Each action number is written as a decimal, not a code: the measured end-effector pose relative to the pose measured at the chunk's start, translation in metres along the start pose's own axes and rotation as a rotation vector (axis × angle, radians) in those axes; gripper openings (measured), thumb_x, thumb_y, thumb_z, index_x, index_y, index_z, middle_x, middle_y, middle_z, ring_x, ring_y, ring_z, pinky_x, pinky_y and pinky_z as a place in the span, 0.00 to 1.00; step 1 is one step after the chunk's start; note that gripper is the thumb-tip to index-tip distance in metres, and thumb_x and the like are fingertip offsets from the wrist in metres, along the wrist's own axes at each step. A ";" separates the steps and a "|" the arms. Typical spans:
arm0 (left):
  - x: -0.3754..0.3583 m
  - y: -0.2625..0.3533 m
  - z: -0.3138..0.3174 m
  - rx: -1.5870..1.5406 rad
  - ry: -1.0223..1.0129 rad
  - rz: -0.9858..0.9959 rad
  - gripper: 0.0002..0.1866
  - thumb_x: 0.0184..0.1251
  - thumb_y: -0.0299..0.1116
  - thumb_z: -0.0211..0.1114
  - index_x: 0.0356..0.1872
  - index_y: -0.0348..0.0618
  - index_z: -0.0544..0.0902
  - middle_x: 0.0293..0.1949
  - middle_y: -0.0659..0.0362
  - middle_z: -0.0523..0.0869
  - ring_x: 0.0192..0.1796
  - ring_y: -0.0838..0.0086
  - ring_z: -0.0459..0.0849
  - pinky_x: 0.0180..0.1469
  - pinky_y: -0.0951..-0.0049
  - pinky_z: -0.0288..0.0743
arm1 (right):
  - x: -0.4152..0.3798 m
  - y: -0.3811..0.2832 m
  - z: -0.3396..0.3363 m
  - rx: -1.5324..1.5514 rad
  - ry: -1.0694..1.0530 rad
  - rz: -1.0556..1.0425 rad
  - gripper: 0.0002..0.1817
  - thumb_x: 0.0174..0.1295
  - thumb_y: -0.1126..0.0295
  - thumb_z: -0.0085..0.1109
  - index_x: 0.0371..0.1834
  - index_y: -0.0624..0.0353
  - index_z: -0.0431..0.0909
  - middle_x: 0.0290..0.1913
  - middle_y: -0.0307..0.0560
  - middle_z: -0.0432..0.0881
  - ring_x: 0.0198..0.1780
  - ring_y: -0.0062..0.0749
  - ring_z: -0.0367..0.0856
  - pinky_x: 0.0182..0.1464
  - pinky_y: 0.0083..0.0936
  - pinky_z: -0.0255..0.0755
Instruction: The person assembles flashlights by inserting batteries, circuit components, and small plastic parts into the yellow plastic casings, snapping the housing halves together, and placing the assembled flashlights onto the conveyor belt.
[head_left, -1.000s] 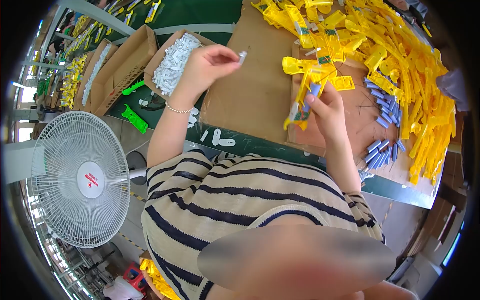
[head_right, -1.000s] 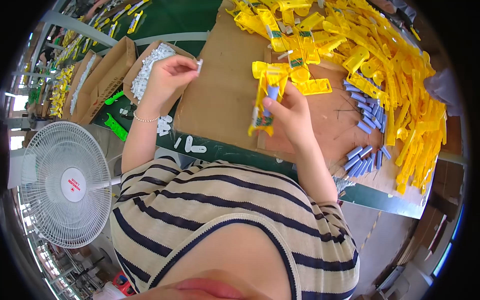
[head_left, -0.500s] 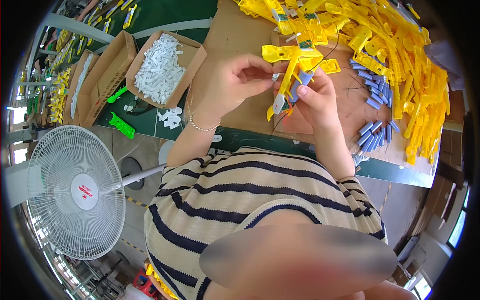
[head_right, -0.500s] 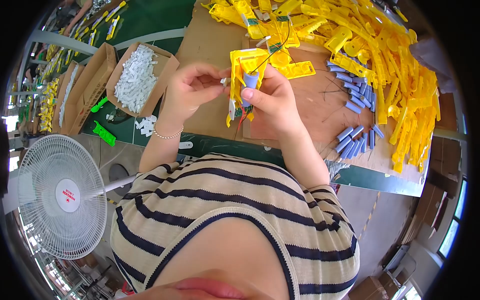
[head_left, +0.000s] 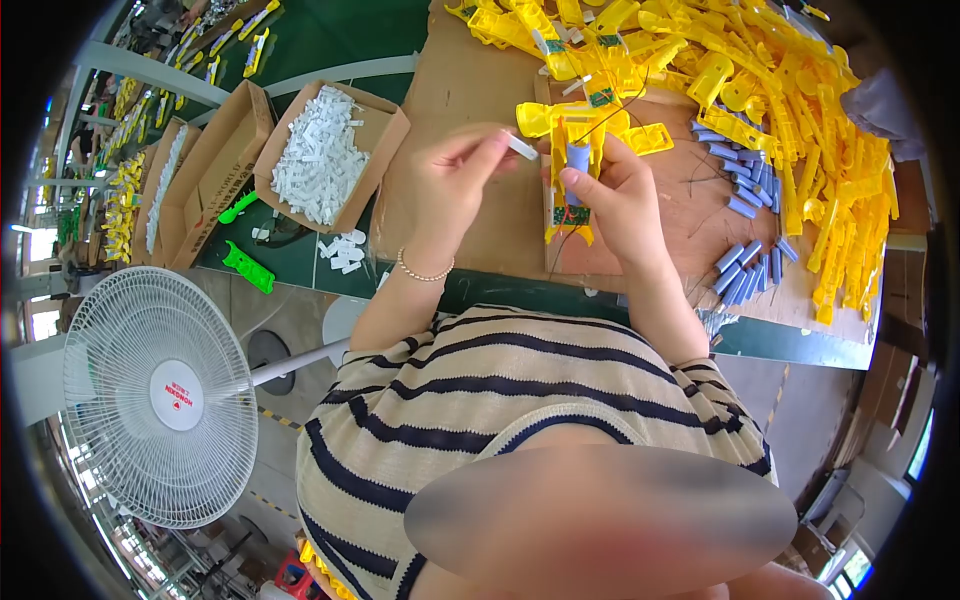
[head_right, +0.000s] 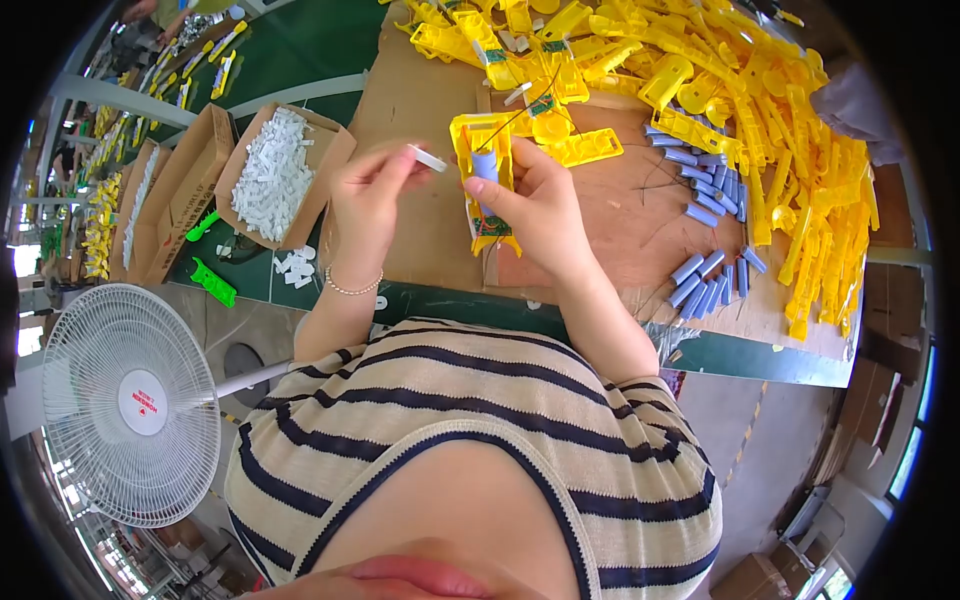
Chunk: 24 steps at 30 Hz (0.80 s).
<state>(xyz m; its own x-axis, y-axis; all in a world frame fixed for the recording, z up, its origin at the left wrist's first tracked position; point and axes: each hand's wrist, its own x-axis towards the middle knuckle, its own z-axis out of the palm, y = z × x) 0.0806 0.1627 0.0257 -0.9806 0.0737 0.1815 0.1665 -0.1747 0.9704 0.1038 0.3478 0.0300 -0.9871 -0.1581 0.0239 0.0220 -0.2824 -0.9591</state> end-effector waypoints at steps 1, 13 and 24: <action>0.002 -0.003 -0.001 -0.079 0.039 0.033 0.10 0.67 0.25 0.62 0.44 0.28 0.82 0.43 0.52 0.85 0.42 0.72 0.85 0.47 0.76 0.80 | 0.000 0.002 0.001 -0.028 0.006 0.009 0.20 0.59 0.76 0.64 0.54 0.65 0.73 0.44 0.41 0.82 0.44 0.19 0.79 0.47 0.18 0.74; -0.005 -0.017 0.026 -0.199 0.093 0.137 0.08 0.62 0.22 0.66 0.40 0.29 0.83 0.40 0.54 0.85 0.41 0.77 0.81 0.47 0.79 0.74 | 0.000 0.004 0.012 0.292 0.049 -0.066 0.21 0.62 0.76 0.60 0.59 0.65 0.69 0.50 0.49 0.81 0.48 0.31 0.81 0.52 0.26 0.75; 0.004 -0.012 -0.007 0.129 0.047 -0.010 0.09 0.61 0.31 0.70 0.33 0.34 0.86 0.23 0.65 0.82 0.24 0.88 0.73 0.24 0.87 0.61 | 0.005 0.014 -0.001 -0.168 0.165 -0.022 0.22 0.57 0.78 0.64 0.56 0.65 0.73 0.39 0.39 0.80 0.36 0.17 0.77 0.39 0.16 0.72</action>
<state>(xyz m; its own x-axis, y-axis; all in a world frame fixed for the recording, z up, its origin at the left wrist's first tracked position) 0.0736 0.1586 0.0142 -0.9855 0.0282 0.1674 0.1661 -0.0457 0.9851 0.0991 0.3446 0.0166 -0.9999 0.0071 0.0122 -0.0129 -0.1202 -0.9927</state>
